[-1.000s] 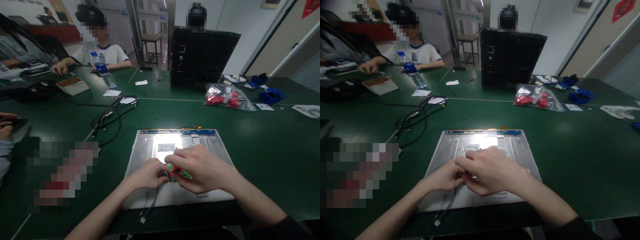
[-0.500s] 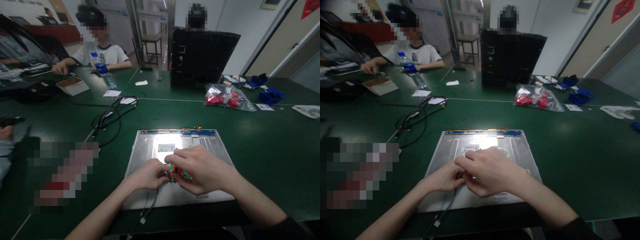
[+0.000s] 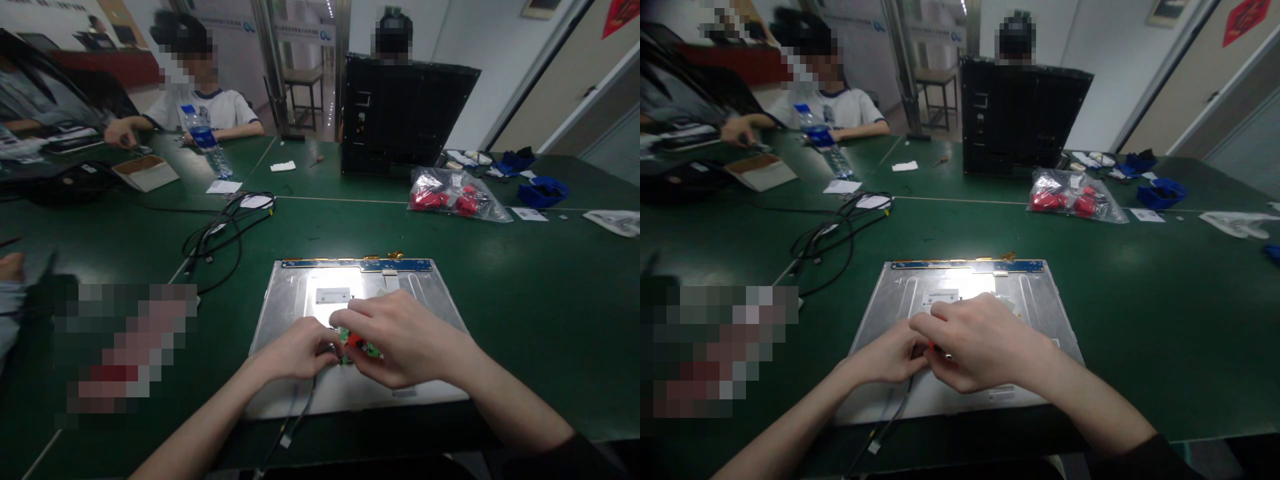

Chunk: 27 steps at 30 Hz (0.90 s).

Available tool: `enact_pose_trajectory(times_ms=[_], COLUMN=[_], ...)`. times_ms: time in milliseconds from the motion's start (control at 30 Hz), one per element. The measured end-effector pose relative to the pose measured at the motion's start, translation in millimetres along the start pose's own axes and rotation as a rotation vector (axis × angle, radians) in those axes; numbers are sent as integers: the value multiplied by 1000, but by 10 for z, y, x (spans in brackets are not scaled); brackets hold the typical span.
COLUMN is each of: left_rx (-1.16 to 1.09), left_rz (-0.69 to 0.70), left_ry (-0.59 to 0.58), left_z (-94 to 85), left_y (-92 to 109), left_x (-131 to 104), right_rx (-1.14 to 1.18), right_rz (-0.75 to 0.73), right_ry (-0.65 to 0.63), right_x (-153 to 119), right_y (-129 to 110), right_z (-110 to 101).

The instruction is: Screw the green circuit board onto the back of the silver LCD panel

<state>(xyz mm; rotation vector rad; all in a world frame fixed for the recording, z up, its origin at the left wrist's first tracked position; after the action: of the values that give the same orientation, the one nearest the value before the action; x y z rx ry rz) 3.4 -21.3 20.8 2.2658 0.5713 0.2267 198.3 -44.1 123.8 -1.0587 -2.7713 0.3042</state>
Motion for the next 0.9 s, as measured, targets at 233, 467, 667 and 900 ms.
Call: enact_pose_trajectory(times_ms=[233,467,667,900], left_rx=[11,-3,8,34], left_rz=[-29,-11,-26,-38], left_ry=[-1,0,0,-17], left_z=[32,12,-14,15], left_y=[-30,-26,21,-16], left_x=[-15,-12,3,-12], right_rx=[-33,-52,-14,-18], right_rz=[16,30,11,28], right_ry=[-7,6,15,-4], right_x=[0,-1,1,9], right_y=[16,11,4,18], right_z=[31,37,9,33])
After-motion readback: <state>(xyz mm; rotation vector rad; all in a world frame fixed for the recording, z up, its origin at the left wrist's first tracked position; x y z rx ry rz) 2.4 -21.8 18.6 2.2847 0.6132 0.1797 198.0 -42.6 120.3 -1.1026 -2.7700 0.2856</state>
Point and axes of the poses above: each hand's wrist, its own x-axis towards the middle knuckle, its own z-axis out of the palm, y = z × x, the point moved 1 cm from there along x, towards the middle knuckle, and after that the axes turned 8 degrees about z, right-handed, at the moved point
